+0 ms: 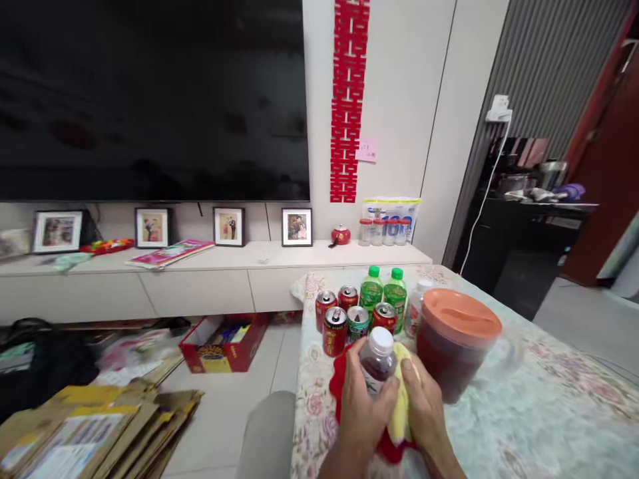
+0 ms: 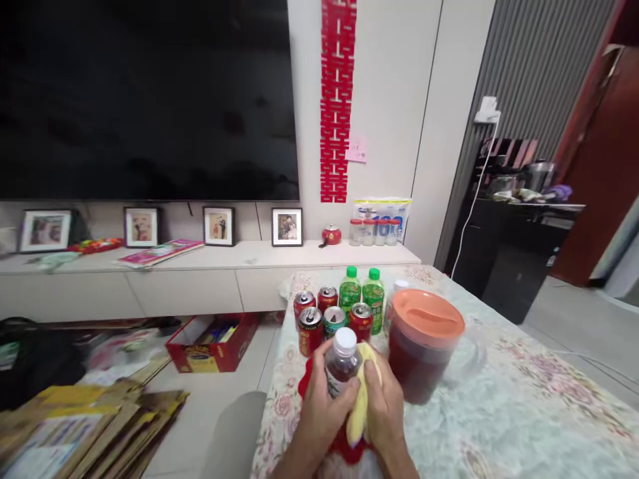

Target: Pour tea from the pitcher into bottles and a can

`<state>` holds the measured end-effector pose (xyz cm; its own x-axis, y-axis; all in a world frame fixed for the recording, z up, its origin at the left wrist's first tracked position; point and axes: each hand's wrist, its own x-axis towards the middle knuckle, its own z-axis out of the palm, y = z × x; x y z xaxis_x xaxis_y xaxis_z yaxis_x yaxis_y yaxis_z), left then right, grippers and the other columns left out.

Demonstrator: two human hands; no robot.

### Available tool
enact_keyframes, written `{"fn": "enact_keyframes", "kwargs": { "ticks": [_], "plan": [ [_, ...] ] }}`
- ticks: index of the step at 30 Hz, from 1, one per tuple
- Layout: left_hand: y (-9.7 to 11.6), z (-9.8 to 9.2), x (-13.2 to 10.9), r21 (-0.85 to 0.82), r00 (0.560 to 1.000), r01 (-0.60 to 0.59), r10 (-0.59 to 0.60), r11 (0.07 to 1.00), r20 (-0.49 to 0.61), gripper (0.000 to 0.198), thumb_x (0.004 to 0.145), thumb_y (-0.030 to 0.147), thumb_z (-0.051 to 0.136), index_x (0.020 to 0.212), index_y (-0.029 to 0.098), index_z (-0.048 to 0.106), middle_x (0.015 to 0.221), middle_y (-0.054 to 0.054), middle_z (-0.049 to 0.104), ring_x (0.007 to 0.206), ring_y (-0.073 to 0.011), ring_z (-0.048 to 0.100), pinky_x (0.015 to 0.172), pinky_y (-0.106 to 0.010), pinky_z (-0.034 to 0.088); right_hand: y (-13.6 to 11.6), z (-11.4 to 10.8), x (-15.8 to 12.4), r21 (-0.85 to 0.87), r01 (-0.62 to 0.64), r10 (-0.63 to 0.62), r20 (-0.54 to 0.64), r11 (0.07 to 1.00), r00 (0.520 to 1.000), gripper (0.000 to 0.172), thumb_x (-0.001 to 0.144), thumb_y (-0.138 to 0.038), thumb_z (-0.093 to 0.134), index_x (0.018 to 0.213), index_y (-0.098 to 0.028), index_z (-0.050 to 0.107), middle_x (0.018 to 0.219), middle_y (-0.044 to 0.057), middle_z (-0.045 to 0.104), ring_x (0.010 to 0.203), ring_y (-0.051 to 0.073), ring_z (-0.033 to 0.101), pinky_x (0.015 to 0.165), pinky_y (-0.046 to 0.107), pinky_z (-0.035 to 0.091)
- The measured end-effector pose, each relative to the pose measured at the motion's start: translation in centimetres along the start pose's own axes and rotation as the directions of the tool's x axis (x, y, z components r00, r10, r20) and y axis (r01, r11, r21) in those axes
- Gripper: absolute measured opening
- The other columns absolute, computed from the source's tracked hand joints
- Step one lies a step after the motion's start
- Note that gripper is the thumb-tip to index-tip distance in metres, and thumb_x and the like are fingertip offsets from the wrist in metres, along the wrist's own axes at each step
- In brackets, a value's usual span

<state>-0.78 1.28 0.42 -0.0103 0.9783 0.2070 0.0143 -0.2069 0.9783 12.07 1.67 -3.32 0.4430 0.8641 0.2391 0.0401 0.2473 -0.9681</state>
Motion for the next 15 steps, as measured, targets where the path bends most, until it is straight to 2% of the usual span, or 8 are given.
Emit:
{"fn": "enact_keyframes", "kwargs": {
  "ticks": [3,7,10,12,15],
  "plan": [
    [0.1,-0.2,0.9,-0.011,0.998,-0.054,0.054,0.998,0.023,0.066,0.069,0.038,0.076,0.13,0.018,0.06,0.129,-0.016,0.071,0.121,-0.0352,0.069,0.108,-0.05,0.055,0.0,0.2,-0.1,0.049,-0.008,0.008,0.011,0.999,1.0,0.072,0.083,-0.08,0.068,0.116,-0.017,0.083,0.125,0.015,0.08,0.117,0.038,0.072,0.105,0.047,0.055],
    [0.6,0.3,1.2,0.051,0.985,-0.103,0.11,0.993,-0.133,0.057,0.062,0.037,0.077,0.115,0.019,0.066,0.109,-0.011,0.073,0.103,-0.0333,0.072,0.092,-0.046,0.06,-0.4,0.8,-0.7,0.135,-0.018,0.013,0.035,0.991,0.999,0.068,0.081,-0.078,0.072,0.113,-0.019,0.085,0.12,0.013,0.081,0.114,0.035,0.073,0.1,0.041,0.058],
    [1.8,0.6,1.4,0.092,0.954,-0.174,0.191,0.98,-0.231,0.057,0.06,0.033,0.078,0.115,0.02,0.068,0.109,-0.009,0.072,0.105,-0.0321,0.071,0.093,-0.044,0.059,-0.9,1.2,-0.9,0.214,-0.073,0.06,0.07,0.974,0.996,0.063,0.078,-0.075,0.079,0.108,-0.019,0.086,0.113,0.012,0.082,0.107,0.034,0.074,0.093,0.038,0.059],
    [2.8,0.7,1.6,0.097,0.941,-0.228,0.245,0.969,-0.235,0.058,0.059,0.03,0.078,0.115,0.021,0.068,0.111,-0.009,0.071,0.107,-0.0315,0.07,0.096,-0.044,0.058,-1.2,1.4,-0.8,0.284,-0.129,0.107,0.092,0.95,0.99,0.06,0.076,-0.071,0.083,0.103,-0.018,0.085,0.105,0.012,0.083,0.095,0.032,0.076,0.084,0.038,0.061],
    [4.3,0.8,2.0,0.01,0.955,-0.198,0.195,0.98,-0.223,0.059,0.059,0.031,0.075,0.116,0.019,0.066,0.113,-0.011,0.073,0.106,-0.031,0.07,0.097,-0.044,0.059,-1.2,1.5,-0.6,0.413,-0.22,0.195,0.101,0.884,0.975,0.054,0.075,-0.068,0.086,0.098,-0.019,0.083,0.092,0.009,0.083,0.079,0.029,0.076,0.075,0.038,0.062]
  ]
}}
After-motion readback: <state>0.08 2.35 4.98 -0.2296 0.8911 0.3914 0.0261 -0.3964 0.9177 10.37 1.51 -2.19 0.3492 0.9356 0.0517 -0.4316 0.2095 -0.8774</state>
